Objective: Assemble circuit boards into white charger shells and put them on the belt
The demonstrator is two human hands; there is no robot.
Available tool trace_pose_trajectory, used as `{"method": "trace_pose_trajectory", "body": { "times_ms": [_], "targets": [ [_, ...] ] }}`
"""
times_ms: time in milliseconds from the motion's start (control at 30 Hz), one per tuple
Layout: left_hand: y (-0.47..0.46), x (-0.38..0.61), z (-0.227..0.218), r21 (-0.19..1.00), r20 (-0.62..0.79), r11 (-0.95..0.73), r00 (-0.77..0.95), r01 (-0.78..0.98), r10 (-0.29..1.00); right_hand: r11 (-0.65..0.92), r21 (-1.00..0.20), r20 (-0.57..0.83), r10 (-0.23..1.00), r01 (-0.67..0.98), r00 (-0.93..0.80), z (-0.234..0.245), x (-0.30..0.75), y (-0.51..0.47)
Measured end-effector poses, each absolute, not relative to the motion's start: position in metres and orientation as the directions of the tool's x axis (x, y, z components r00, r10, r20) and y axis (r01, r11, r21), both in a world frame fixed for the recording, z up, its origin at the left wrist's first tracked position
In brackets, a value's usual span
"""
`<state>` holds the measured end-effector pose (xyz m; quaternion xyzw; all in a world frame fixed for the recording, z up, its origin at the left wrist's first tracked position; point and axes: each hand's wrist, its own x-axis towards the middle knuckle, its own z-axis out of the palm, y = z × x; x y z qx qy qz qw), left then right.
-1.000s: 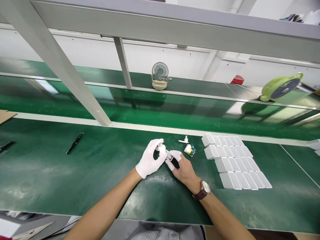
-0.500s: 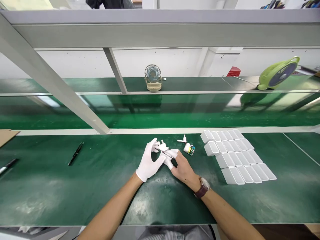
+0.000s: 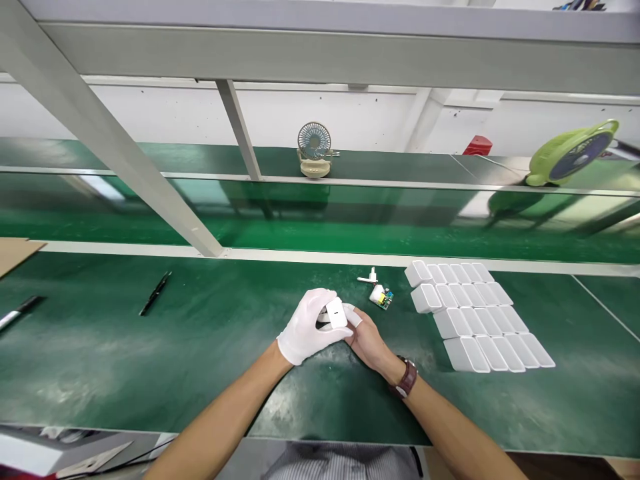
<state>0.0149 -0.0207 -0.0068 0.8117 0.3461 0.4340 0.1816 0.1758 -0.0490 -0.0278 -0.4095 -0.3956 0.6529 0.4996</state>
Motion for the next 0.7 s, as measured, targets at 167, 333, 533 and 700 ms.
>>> {"method": "trace_pose_trajectory", "body": {
  "times_ms": [167, 333, 533, 700],
  "targets": [
    [-0.021, 0.013, -0.009, 0.604, 0.575, -0.69, 0.382, 0.398, 0.724, -0.156, -0.946, -0.118, 0.982, -0.285, -0.147, -0.027, 0.175, -0.049],
    [-0.022, 0.013, -0.009, 0.609, 0.566, -0.685, 0.385, 0.4, 0.729, -0.116, -0.959, -0.096, 0.991, -0.258, -0.088, -0.027, 0.174, -0.05],
    [-0.014, 0.01, -0.006, 0.671, 0.516, -0.636, 0.376, 0.381, 0.77, 0.006, -0.973, 0.019, 0.998, -0.23, -0.054, -0.036, 0.178, -0.046],
    [-0.002, 0.004, -0.008, 0.784, 0.243, -0.421, 0.4, 0.455, 0.884, 0.358, -0.913, 0.354, 0.934, 0.194, -0.059, -0.036, 0.189, -0.041]
  ]
}}
